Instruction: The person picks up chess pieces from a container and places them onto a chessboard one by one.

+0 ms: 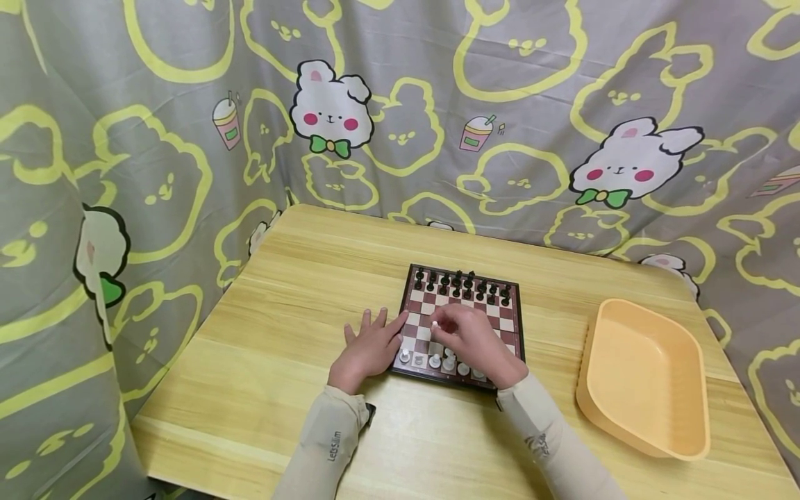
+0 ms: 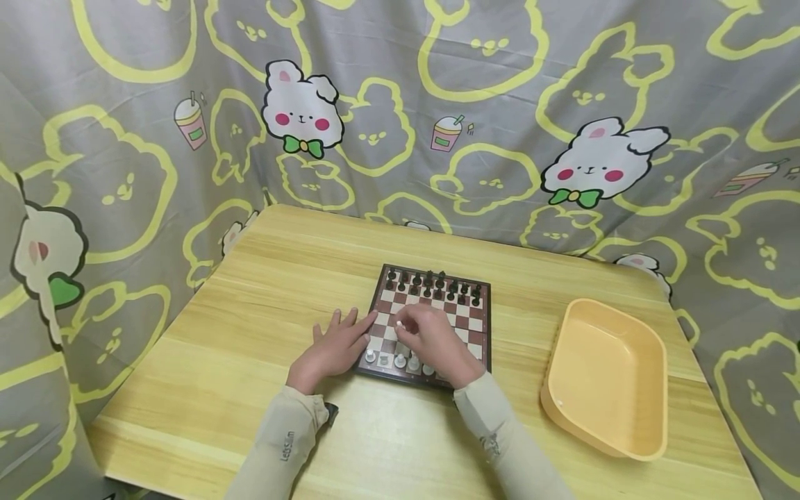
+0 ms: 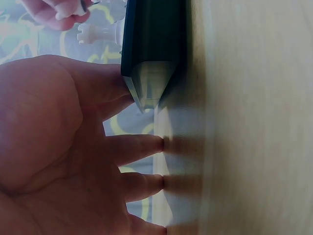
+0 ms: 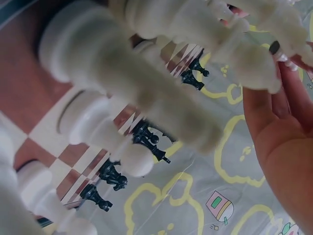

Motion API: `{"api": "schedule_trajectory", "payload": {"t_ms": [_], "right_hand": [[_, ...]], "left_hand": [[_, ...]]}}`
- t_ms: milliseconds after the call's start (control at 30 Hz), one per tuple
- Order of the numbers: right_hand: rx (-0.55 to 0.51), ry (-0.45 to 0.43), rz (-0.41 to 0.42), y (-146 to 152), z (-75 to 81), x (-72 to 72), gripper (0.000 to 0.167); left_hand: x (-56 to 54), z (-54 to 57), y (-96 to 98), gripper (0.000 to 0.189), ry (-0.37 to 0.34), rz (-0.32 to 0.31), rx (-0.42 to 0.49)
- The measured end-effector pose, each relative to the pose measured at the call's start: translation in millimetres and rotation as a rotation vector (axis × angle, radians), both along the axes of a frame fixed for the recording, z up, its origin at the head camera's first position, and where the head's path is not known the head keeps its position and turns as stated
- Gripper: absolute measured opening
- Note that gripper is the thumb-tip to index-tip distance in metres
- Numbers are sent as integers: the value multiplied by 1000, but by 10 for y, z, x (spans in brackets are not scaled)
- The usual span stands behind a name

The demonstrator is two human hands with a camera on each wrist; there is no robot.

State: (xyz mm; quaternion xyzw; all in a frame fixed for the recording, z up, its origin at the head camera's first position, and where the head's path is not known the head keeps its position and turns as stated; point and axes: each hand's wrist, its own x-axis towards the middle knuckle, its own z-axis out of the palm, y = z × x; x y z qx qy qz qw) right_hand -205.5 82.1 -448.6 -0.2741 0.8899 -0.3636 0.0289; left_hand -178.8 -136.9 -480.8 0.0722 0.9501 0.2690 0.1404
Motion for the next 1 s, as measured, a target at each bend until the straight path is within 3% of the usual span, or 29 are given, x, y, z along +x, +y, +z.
{"api": "schedule_trajectory", "payload": {"t_ms": [467, 1000], "right_hand": [[117, -88, 34, 15, -8, -30, 10], [196, -73, 170, 4, -26, -95, 5]], "left_hand": [[13, 17, -7, 52, 8, -1, -2], [11, 15, -14, 52, -9, -5, 7]]}}
